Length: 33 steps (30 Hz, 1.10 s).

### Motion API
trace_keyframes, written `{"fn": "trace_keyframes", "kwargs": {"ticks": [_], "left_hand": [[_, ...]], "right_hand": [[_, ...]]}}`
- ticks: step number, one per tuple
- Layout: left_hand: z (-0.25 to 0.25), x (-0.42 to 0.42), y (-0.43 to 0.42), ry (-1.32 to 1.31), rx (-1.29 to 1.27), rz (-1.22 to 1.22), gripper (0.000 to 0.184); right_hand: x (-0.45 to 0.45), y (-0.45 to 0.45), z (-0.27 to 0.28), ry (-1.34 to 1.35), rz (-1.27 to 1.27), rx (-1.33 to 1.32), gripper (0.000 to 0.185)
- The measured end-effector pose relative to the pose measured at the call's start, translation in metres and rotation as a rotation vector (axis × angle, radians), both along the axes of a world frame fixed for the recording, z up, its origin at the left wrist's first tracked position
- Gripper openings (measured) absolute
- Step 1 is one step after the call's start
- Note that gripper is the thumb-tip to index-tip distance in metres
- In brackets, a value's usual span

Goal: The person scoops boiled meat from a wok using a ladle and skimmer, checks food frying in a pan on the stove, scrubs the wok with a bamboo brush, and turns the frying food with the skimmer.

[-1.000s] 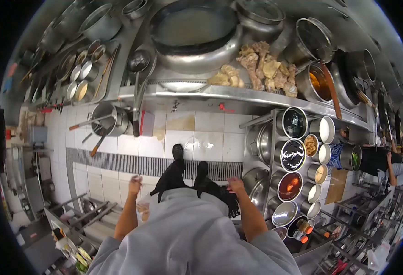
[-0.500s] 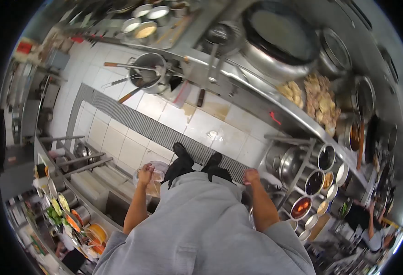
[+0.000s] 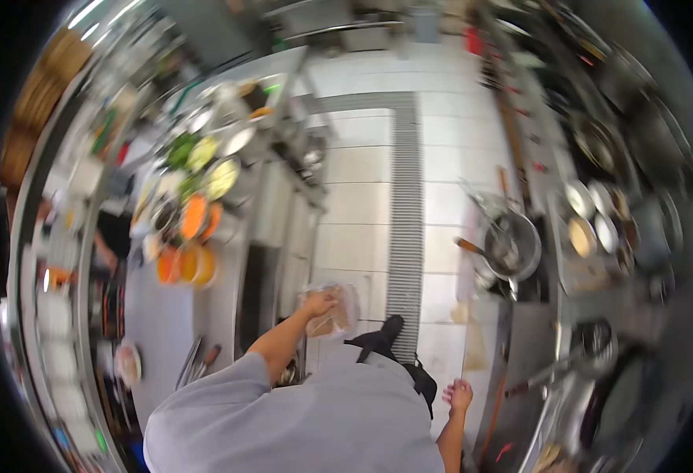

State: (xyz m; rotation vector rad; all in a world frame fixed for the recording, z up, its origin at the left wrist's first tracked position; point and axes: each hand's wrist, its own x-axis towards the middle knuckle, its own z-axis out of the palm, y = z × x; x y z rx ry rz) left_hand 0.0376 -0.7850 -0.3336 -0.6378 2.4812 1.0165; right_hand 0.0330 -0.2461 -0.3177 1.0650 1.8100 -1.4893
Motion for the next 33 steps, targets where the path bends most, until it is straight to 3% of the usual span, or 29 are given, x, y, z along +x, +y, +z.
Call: {"fn": "trace_keyframes", "kwargs": {"ticks": [1,3,6,8,11,13,15,21,25,27,29,31,33], "left_hand": [[0.019,-0.006,-0.001,-0.013,0.0,0.013,0.045],[-0.008,0.0,-0.012,-0.014,0.034,0.15,0.044],[0.007,0.013,-0.001,0.121,0.04,0.354,0.045],[0.028,0.028,0.012,0.111,0.042,0.419,0.046],[0.052,0.067,0.039,0.083,-0.086,0.419,0.046],[0.065,0.096,0.057,0.156,0.039,0.473,0.045],[0.042,0.136,0.082,-0.026,-0.071,0.549,0.045],[0.019,0.227,0.163,-0.271,0.077,0.854,0.048],[0.019,0.231,0.198,-0.35,0.123,1.019,0.052],[0.015,0.224,0.207,-0.341,0.144,1.091,0.054],[0.005,0.212,0.206,-0.298,0.252,1.169,0.052],[0.003,0.186,0.198,-0.26,0.186,1.186,0.048],[0.004,0.155,0.168,-0.073,0.228,1.34,0.041]], "right_hand": [[-0.006,-0.004,-0.002,-0.016,0.089,0.022,0.032],[-0.032,-0.022,0.006,-0.016,0.235,0.037,0.031],[-0.066,-0.05,0.033,0.094,0.463,0.118,0.032],[-0.093,-0.065,0.037,0.314,0.779,0.191,0.035],[-0.138,-0.118,0.083,0.366,0.928,0.022,0.039],[-0.163,-0.151,0.11,0.363,0.974,-0.06,0.039],[-0.191,-0.19,0.123,0.364,1.008,-0.137,0.039],[-0.262,-0.267,0.166,0.583,1.345,-0.216,0.042],[-0.287,-0.308,0.177,0.662,1.524,-0.128,0.04],[-0.3,-0.329,0.173,0.804,1.835,0.084,0.039],[-0.311,-0.347,0.162,0.735,1.905,0.115,0.041],[-0.322,-0.36,0.142,0.753,2.095,0.216,0.045],[-0.331,-0.371,0.135,0.757,2.132,0.29,0.048]]}}
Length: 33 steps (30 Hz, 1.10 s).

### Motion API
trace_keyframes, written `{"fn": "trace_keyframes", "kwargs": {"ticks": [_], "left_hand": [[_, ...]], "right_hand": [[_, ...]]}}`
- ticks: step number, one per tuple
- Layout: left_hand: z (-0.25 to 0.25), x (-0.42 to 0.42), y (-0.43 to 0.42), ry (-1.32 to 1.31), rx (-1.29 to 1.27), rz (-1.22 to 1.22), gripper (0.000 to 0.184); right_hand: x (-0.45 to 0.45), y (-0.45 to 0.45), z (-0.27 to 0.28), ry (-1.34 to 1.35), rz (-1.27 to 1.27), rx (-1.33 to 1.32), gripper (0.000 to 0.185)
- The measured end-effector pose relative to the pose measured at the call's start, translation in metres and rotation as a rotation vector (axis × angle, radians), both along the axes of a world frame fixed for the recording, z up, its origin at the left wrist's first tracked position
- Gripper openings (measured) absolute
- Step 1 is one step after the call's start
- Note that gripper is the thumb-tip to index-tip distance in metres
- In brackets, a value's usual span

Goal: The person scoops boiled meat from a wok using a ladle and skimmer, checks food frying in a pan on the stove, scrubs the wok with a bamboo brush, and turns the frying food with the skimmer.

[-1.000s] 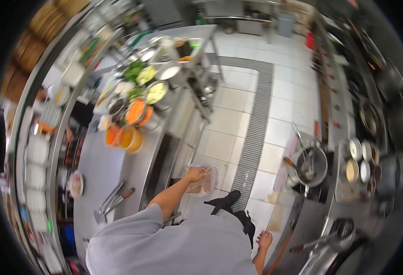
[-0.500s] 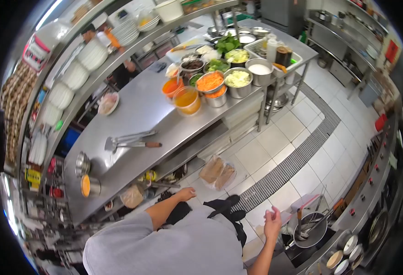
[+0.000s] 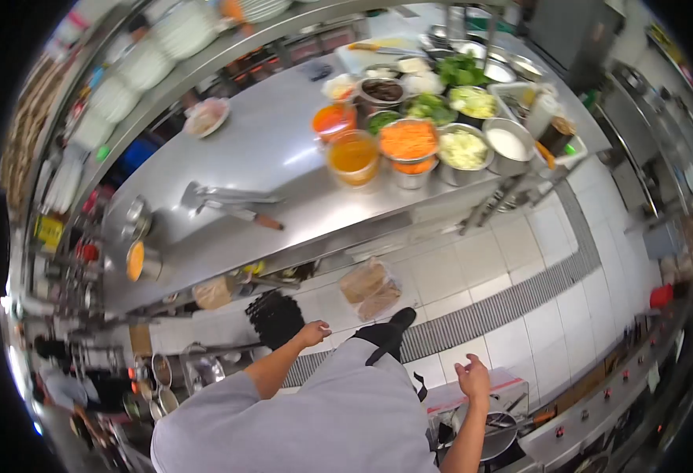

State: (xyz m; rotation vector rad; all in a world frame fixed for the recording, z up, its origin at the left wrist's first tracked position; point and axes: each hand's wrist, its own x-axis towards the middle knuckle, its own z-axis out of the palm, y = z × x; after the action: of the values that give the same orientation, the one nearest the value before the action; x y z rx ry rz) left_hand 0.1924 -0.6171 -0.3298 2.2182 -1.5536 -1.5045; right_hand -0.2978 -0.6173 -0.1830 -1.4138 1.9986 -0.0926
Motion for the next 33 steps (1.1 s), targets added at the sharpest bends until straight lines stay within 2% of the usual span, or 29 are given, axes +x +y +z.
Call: {"fn": "trace_keyframes", "kwargs": {"ticks": [1,2,4,5,8,13,18,21,22,24,25,26,28,29,30,31,33], "left_hand": [[0.003,-0.017,-0.021,0.077,0.015,0.04,0.038],[0.007,-0.035,-0.044,0.093,0.022,-0.036,0.038],[0.03,-0.082,-0.097,0.206,-0.034,0.053,0.035],[0.035,-0.106,-0.123,0.23,-0.027,-0.038,0.035],[0.049,-0.182,-0.198,0.319,-0.296,-0.349,0.037],[0.123,-0.331,-0.266,0.563,-0.147,-0.671,0.037],[0.134,-0.456,-0.297,0.616,-0.055,-0.873,0.038],[0.13,-0.507,-0.317,0.58,-0.117,-0.987,0.038],[0.132,-0.517,-0.324,0.56,-0.098,-0.931,0.038],[0.141,-0.538,-0.337,0.512,-0.072,-0.868,0.038],[0.145,-0.549,-0.348,0.483,-0.073,-0.858,0.038],[0.134,-0.557,-0.36,0.491,-0.061,-0.902,0.038],[0.11,-0.565,-0.381,0.536,-0.107,-0.715,0.039],[0.111,-0.575,-0.387,0.544,-0.094,-0.754,0.039],[0.121,-0.585,-0.395,0.576,-0.062,-0.63,0.041],[0.13,-0.596,-0.403,0.602,-0.024,-0.505,0.043],[0.142,-0.618,-0.418,0.608,-0.004,-0.53,0.045]], "right_hand": [[-0.001,-0.005,0.003,-0.055,-0.012,0.009,0.049],[-0.001,-0.008,0.009,-0.111,-0.041,0.011,0.051],[-0.003,-0.017,0.027,-0.15,-0.11,0.014,0.051],[-0.006,-0.02,0.033,-0.142,-0.149,0.024,0.05],[-0.023,-0.026,0.035,-0.113,-0.244,0.006,0.05],[-0.06,-0.022,0.033,-0.144,-0.509,-0.11,0.05],[-0.111,-0.023,0.016,-0.172,-0.697,-0.052,0.05],[-0.157,-0.033,0.003,-0.202,-0.744,-0.048,0.051],[-0.177,-0.04,-0.005,-0.202,-0.782,-0.056,0.051],[-0.22,-0.047,-0.016,-0.135,-0.619,-0.098,0.05],[-0.247,-0.066,0.006,-0.168,-0.592,-0.068,0.051],[-0.274,-0.079,-0.003,-0.12,-0.543,-0.088,0.05],[-0.326,-0.111,-0.003,-0.044,-0.443,-0.079,0.049],[-0.351,-0.132,0.007,0.008,-0.4,-0.056,0.048],[-0.377,-0.155,0.013,0.009,-0.394,0.008,0.047],[-0.401,-0.176,0.011,0.033,-0.356,-0.087,0.047],[-0.443,-0.219,0.003,-0.074,-0.463,-0.278,0.05]]}}
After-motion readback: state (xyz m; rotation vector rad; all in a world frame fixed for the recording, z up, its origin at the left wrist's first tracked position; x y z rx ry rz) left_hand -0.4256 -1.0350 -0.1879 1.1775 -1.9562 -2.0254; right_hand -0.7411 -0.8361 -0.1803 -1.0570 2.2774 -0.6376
